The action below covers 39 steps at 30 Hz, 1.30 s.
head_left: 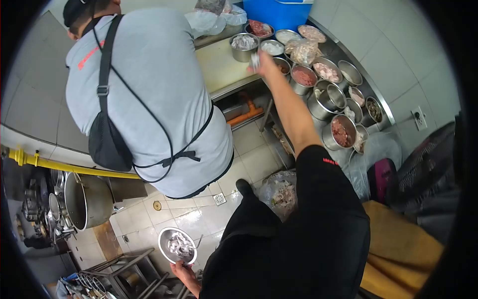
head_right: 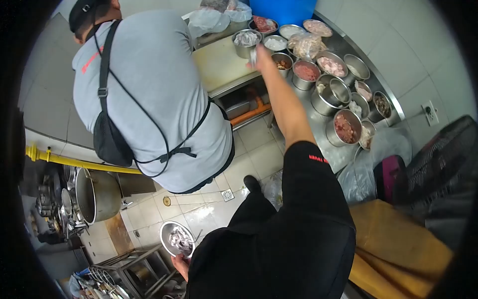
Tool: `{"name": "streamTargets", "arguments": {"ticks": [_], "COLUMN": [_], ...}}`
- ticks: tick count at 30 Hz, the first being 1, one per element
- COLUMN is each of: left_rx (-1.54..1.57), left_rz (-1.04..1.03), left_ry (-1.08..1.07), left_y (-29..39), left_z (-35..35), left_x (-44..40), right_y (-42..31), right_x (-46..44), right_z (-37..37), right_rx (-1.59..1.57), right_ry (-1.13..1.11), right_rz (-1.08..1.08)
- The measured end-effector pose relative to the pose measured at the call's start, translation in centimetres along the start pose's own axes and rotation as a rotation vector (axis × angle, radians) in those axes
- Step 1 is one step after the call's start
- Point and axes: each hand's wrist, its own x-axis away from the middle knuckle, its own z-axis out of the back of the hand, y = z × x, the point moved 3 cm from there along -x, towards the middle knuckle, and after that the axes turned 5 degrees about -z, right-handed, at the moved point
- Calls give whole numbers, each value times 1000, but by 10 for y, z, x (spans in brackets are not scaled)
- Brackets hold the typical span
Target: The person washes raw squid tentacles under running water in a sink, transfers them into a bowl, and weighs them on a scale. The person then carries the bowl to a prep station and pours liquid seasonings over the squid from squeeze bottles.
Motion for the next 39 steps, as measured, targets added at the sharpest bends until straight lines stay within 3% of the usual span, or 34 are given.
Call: {"name": "streamTargets", "arguments": {"ticks": [2,3,6,9,13,16,18,21,25,29,32,34,35,37,39], "left_rx": [-2,-48,-44,-24,28,-32,-206,-163,-154,-108,-92,-63,-134,-198,-415], "left_rz": [3,10,4,33,63,81,60,12,68,81,41,-11,-259,-476,-853], "left_ry": [41,-11,-90,-178,-422,-500,-609,-779,-945,-1060,-1103,-1032,-1149,-1292,-1327], "left_y": [3,0,-2,-7,-18,-34,-40,-70,-36,-46,-30,-10,2,29,24], "left_z": [0,4,-11,-14,-33,-53,-64,-83,-102,-113,-124,-124,-126,-131,-157], "left_x": [3,-3,-10,-16,-12,-14,-16,-8,42,70,109,133,133,157,200], "right_y": [-47,-69,-64,-5,109,169,212,252,270,293,291,285,281,265,254], "right_x": [-30,15,25,83,179,292,372,482,584,607,627,630,634,642,630], "right_z": [-17,-34,-24,9,68,76,68,49,-8,-15,-17,-13,-13,-15,20], "right_rx": [-289,-320,-391,-511,-592,-396,-83,252,796,1208,1156,980,815,650,214], "right_ry": [-77,137,106,-5,19,108,-2,-123,-269,287,415,397,357,403,379], "right_rz": [108,122,197,275,88,-46,113,340,721,899,849,868,864,866,754]}}
